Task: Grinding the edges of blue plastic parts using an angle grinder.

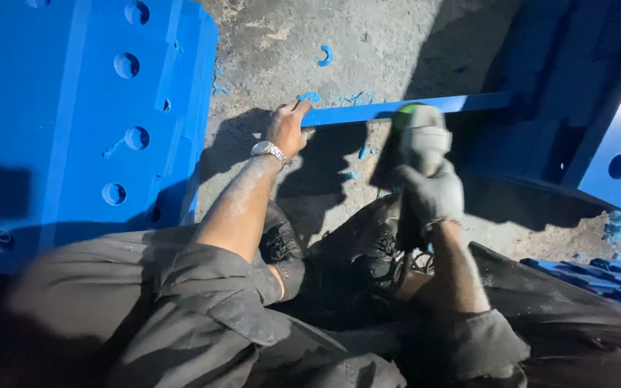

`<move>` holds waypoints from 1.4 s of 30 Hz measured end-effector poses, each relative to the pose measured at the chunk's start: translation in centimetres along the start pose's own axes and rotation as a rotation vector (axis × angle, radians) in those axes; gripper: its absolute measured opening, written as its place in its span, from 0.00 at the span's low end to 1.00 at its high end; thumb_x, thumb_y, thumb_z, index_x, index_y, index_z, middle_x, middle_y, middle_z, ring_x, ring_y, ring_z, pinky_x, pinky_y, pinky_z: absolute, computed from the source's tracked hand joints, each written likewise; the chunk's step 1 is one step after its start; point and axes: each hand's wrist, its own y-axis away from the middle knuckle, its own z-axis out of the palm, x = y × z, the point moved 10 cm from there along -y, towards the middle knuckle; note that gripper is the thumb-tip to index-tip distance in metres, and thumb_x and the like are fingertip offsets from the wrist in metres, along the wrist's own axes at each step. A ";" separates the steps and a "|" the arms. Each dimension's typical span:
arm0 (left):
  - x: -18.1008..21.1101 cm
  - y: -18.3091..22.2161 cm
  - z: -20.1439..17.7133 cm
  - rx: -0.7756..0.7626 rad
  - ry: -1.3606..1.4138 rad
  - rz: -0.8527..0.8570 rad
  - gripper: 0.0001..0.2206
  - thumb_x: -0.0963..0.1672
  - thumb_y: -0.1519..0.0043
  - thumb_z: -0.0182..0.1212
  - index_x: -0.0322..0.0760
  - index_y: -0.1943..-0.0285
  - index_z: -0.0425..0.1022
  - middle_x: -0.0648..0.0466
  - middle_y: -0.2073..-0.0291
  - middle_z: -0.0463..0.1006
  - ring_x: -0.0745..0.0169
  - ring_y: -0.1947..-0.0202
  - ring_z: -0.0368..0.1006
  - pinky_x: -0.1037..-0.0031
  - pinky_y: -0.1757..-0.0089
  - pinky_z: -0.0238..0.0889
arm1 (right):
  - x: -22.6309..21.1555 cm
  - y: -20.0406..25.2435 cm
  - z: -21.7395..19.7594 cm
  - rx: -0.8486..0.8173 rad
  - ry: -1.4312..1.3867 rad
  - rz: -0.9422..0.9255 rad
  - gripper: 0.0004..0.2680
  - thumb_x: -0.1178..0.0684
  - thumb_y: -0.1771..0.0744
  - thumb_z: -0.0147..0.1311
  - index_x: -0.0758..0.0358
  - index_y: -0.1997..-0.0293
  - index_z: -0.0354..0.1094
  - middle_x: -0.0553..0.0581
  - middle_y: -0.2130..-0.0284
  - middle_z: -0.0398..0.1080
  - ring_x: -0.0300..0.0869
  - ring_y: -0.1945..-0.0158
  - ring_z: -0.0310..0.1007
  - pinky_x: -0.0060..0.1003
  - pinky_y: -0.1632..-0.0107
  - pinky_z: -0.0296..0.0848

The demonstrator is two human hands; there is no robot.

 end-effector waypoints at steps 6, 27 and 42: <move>-1.3 0.1 1.5 -0.053 0.010 -0.044 0.19 0.33 0.47 0.62 0.35 0.46 0.72 0.39 0.54 0.77 0.32 0.52 0.73 0.52 0.54 0.68 | 2.4 -1.1 -2.0 0.204 0.175 0.031 0.23 0.42 0.40 0.70 0.69 0.47 0.69 0.64 0.56 0.77 0.50 0.54 0.78 0.42 0.50 0.74; -3.2 0.9 2.0 -0.071 0.039 -0.059 0.21 0.36 0.49 0.71 0.37 0.48 0.72 0.40 0.52 0.76 0.31 0.50 0.73 0.51 0.53 0.68 | -0.9 0.5 1.5 0.090 0.054 -0.037 0.23 0.43 0.40 0.67 0.67 0.46 0.70 0.60 0.57 0.79 0.43 0.57 0.79 0.37 0.52 0.75; -18.1 4.4 12.8 0.211 0.110 -0.204 0.20 0.35 0.50 0.55 0.37 0.47 0.78 0.40 0.53 0.82 0.34 0.47 0.76 0.54 0.47 0.65 | -7.2 2.5 6.5 -0.019 0.270 -0.119 0.25 0.40 0.40 0.65 0.66 0.44 0.67 0.65 0.57 0.78 0.54 0.53 0.80 0.45 0.50 0.75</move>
